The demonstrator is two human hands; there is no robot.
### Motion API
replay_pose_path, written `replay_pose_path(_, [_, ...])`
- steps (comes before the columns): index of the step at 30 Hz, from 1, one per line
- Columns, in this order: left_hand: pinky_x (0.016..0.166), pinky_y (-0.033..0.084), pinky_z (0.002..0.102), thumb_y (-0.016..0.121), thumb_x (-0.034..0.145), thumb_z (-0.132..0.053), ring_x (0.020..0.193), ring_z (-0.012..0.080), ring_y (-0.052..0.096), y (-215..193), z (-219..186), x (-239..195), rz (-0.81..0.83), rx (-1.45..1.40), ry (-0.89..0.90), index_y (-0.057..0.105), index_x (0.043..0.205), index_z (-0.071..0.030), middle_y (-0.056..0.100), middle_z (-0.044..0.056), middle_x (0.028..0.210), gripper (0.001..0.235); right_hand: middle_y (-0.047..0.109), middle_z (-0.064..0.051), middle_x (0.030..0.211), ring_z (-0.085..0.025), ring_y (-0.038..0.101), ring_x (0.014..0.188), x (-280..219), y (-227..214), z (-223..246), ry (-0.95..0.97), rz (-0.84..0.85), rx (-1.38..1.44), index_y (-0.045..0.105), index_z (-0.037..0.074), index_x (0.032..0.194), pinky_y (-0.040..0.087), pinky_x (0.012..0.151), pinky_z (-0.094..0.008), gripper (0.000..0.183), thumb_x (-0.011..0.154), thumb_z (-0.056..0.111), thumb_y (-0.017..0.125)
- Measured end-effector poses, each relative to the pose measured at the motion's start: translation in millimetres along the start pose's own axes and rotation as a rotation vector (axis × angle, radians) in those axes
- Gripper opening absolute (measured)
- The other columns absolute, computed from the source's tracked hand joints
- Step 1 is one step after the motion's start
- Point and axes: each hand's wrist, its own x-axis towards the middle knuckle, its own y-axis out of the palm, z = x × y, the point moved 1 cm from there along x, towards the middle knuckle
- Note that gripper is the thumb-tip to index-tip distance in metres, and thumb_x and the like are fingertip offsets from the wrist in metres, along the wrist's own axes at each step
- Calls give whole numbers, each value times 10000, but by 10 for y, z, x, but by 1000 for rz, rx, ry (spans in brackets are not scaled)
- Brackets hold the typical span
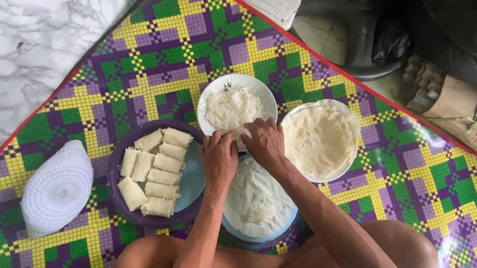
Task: Assembling spring rolls by placing filling on thin dough wrappers and rolling them into cylinders.
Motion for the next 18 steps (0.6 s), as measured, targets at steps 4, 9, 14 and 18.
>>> replay_pose_path(4, [806, 403, 388, 584, 1049, -220, 934, 172, 470, 21, -19, 24, -4, -10, 13, 683, 1220, -137, 457, -15, 1021, 214, 680, 24, 934, -264, 595, 1038, 45, 170, -98, -19, -2, -27, 775, 276, 1003, 460, 870, -438, 300, 936, 466, 552])
replay_pose_path(9, [813, 389, 395, 606, 1027, -240, 953, 166, 469, 146, 33, 25, -35, 1, 25, 689, 1219, -190, 467, -30, 1021, 216, 651, 19, 877, -259, 584, 972, 87, 234, -119, -40, -47, -18, 755, 250, 948, 422, 818, -421, 291, 939, 452, 546])
replay_pose_path(14, [804, 374, 380, 591, 1041, -209, 933, 155, 454, 27, -36, 28, -62, -32, 34, 693, 1203, -166, 464, -28, 1014, 196, 648, 15, 847, -254, 589, 950, 61, 207, -128, -68, -72, -17, 744, 247, 922, 414, 790, -411, 253, 937, 403, 546])
replay_pose_path(18, [800, 370, 384, 578, 1049, -195, 935, 160, 459, 30, -43, 34, -79, -34, 40, 693, 1192, -150, 473, -21, 1010, 189, 642, 9, 796, -274, 594, 913, 50, 307, -192, -103, -89, -49, 709, 234, 855, 408, 753, -419, 231, 917, 397, 558])
